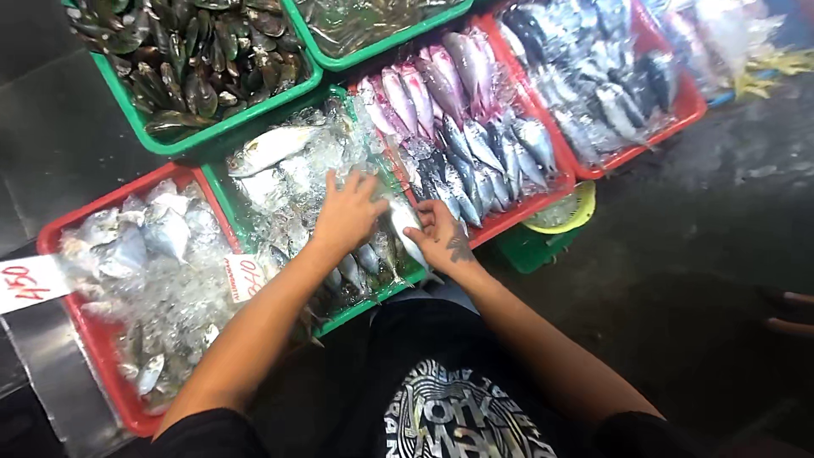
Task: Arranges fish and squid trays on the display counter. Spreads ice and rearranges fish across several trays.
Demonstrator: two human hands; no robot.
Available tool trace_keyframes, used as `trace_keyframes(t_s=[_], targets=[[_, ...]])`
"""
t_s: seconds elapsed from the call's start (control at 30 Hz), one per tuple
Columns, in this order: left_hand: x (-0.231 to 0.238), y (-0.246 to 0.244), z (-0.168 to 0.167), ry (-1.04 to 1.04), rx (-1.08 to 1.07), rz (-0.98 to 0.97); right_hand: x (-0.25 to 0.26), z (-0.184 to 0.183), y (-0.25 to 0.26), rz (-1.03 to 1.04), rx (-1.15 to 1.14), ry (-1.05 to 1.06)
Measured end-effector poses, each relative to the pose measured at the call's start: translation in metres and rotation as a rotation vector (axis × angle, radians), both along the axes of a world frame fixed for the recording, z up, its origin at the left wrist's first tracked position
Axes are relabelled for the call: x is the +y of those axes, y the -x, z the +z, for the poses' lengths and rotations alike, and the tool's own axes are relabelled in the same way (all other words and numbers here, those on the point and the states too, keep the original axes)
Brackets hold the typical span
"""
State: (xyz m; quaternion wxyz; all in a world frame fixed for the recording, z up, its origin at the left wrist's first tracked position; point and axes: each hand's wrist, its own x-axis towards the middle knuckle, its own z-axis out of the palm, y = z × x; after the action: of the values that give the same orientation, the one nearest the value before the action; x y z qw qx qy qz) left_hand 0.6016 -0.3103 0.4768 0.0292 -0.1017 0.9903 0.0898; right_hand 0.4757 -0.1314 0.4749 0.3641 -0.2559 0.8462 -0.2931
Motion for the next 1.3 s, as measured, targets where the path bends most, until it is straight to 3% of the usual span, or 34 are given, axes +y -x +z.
trace_keyframes(t_s=[0.23,0.37,0.43,0.57,0.7,0.93,1.07,1.3], targets=[[-0.016,-0.049,-0.005,-0.067,0.190,0.303,-0.025,-0.011,-0.011,0.200,0.414,0.137],[-0.018,-0.074,-0.001,-0.096,0.225,0.461,-0.020,-0.014,-0.005,0.293,0.583,0.060],[-0.024,-0.085,-0.003,-0.121,0.260,0.552,-0.018,-0.007,-0.006,0.300,0.607,0.039],[-0.038,-0.095,0.005,-0.171,0.308,0.894,-0.040,0.011,-0.018,0.369,0.602,0.226],[-0.046,-0.095,0.021,-0.373,0.097,1.231,-0.099,0.017,-0.031,0.309,0.405,0.103],[-0.050,-0.080,0.029,-0.520,-0.034,1.201,-0.175,0.023,-0.018,0.089,0.221,-0.145],[-0.051,-0.072,0.035,-0.548,-0.128,1.177,-0.188,0.039,-0.013,0.029,0.102,-0.210],[-0.066,-0.078,0.034,-0.589,-0.178,1.171,-0.187,0.035,-0.002,-0.062,0.039,-0.207]])
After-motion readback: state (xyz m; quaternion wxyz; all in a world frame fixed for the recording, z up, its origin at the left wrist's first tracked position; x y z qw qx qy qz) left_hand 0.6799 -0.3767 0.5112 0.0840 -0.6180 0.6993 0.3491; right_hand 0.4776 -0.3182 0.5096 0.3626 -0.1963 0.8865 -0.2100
